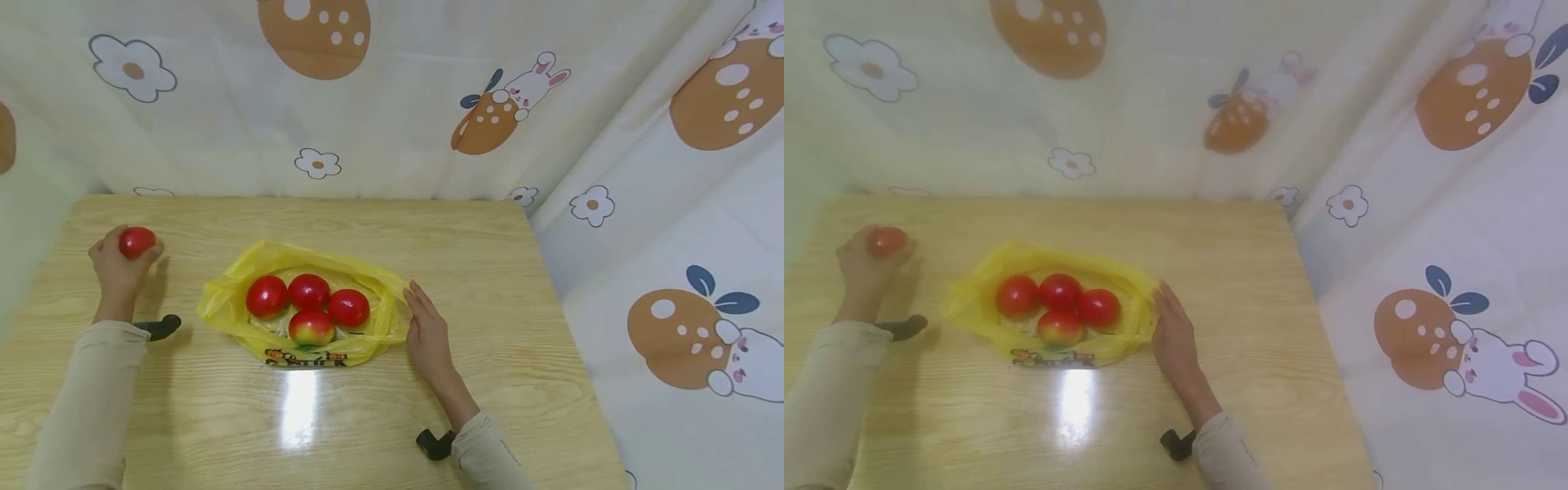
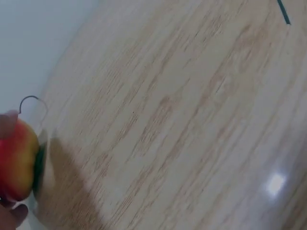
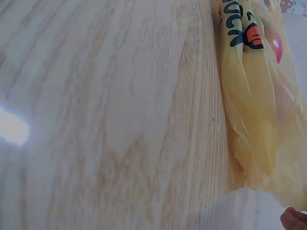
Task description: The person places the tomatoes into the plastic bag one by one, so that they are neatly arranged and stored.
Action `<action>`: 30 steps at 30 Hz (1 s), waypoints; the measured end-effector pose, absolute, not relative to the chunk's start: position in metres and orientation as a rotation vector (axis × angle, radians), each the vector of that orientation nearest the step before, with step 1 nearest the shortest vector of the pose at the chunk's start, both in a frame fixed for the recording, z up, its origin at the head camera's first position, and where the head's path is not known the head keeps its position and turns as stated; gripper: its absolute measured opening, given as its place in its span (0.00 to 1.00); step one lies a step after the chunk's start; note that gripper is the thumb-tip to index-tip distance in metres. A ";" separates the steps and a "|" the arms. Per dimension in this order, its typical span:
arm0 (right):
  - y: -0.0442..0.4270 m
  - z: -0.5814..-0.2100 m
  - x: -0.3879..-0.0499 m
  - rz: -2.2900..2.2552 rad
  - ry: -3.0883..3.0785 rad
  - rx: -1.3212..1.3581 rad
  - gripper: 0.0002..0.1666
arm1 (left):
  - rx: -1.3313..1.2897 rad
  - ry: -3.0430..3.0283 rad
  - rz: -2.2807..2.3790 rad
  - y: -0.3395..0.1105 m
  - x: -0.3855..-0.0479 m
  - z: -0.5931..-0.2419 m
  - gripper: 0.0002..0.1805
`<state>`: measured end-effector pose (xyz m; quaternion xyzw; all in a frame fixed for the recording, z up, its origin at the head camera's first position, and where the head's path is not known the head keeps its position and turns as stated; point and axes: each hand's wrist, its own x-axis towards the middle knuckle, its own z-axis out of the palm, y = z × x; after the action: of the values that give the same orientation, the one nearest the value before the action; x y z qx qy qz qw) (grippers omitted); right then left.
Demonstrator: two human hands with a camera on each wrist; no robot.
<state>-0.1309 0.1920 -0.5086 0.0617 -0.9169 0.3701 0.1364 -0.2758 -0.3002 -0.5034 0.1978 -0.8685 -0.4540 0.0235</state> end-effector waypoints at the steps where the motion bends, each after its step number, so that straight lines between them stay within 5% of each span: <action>1: 0.192 -0.509 -0.131 1.074 -2.655 0.179 0.28 | 0.626 -2.685 -1.401 -0.301 -0.276 -0.504 0.39; 10: 0.191 -0.513 -0.130 1.079 -2.664 0.190 0.28 | 0.700 -2.527 -1.353 -0.294 -0.271 -0.501 0.33; 16: 0.193 -0.514 -0.133 1.081 -2.664 0.185 0.28 | 0.616 -2.206 -1.658 -0.279 -0.278 -0.469 0.32; 21: 0.192 -0.513 -0.132 1.085 -2.660 0.182 0.28 | 0.386 -2.085 -1.779 -0.247 -0.276 -0.432 0.33; 30: 0.191 -0.511 -0.132 1.080 -2.646 0.196 0.27 | -0.323 -2.217 -1.158 -0.182 -0.263 -0.397 0.24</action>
<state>-0.1318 0.1908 -0.5113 0.0678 -0.9149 0.3734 0.1379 -0.2633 -0.1821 -0.3967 -0.1219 -0.8372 -0.4375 0.3047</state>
